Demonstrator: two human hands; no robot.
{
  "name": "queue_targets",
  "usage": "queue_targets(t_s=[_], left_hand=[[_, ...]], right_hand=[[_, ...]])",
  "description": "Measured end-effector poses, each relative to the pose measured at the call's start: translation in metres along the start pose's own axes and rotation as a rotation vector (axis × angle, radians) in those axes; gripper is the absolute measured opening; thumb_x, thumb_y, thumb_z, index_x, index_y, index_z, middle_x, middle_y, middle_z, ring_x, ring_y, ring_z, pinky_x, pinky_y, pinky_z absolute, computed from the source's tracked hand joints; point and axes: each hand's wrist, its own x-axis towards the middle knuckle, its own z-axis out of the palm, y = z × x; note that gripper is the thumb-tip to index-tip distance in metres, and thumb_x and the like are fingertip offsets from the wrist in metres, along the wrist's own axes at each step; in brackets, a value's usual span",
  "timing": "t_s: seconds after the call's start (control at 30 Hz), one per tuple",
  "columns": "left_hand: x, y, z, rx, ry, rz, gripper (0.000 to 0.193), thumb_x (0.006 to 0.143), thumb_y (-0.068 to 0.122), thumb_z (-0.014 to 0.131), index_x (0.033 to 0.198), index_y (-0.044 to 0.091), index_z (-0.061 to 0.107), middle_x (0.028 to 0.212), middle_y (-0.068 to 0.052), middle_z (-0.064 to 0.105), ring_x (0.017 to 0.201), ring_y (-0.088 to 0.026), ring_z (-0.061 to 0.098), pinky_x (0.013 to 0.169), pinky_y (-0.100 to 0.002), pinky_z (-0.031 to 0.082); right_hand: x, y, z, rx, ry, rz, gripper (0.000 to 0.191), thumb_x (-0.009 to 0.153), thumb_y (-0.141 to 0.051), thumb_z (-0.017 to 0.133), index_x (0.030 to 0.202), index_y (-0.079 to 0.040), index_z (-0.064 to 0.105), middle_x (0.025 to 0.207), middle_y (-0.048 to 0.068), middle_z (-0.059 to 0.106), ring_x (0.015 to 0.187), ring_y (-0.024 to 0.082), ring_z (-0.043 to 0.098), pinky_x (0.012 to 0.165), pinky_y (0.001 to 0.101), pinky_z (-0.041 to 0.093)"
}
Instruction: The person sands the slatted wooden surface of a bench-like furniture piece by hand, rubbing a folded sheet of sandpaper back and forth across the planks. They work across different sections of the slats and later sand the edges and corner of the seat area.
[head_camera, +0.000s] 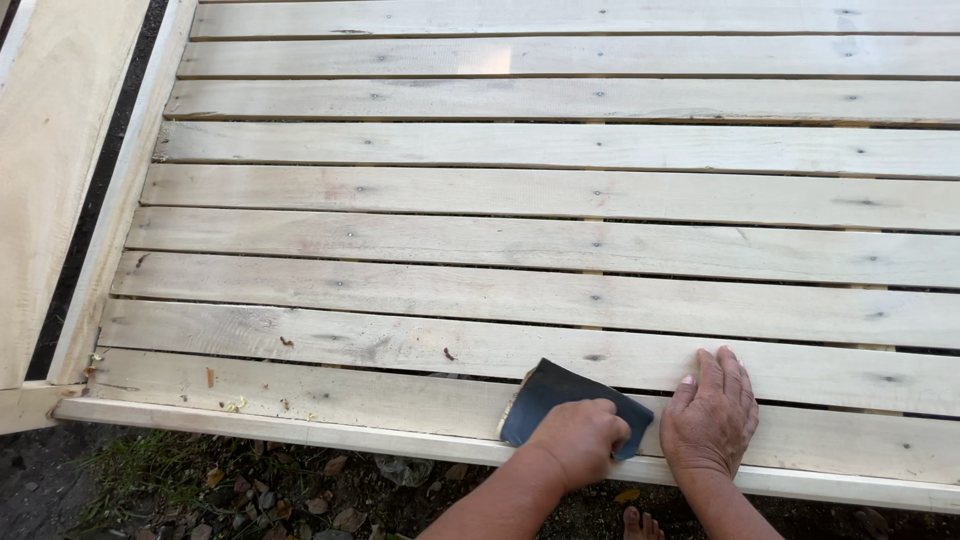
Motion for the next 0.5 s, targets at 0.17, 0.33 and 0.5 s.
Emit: queue_targets(t_s=[0.17, 0.33, 0.5], left_hand=[[-0.064, -0.063, -0.048, -0.008, -0.017, -0.166, 0.011, 0.081, 0.001, 0.074, 0.084, 0.012, 0.073, 0.096, -0.007, 0.063, 0.092, -0.024, 0.065, 0.084, -0.038, 0.056], [-0.109, -0.104, -0.064, 0.079, 0.043, -0.276, 0.011, 0.079, 0.002, 0.075, 0.074, 0.011, 0.069, 0.088, -0.004, 0.061, 0.086, -0.022, 0.066, 0.079, -0.036, 0.057], [-0.016, -0.031, 0.014, -0.011, 0.162, 0.008, 0.016, 0.077, 0.004, 0.072, 0.089, 0.014, 0.075, 0.095, -0.009, 0.063, 0.095, -0.029, 0.066, 0.082, -0.044, 0.056]], right_hand=[[-0.001, 0.001, 0.001, 0.003, 0.002, -0.004, 0.048, 0.101, -0.031, 0.045, 0.145, -0.015, 0.053, 0.159, 0.011, 0.042, 0.151, 0.026, 0.03, 0.123, 0.0498, 0.02], [0.0, 0.0, 0.003, -0.029, 0.002, -0.01, 0.05, 0.1, -0.032, 0.047, 0.146, -0.014, 0.054, 0.159, 0.012, 0.041, 0.152, 0.027, 0.03, 0.123, 0.05, 0.02], [-0.001, 0.001, 0.004, 0.007, 0.026, -0.02, 0.049, 0.1, -0.031, 0.045, 0.144, -0.013, 0.055, 0.158, 0.012, 0.043, 0.151, 0.028, 0.032, 0.122, 0.0504, 0.02]])
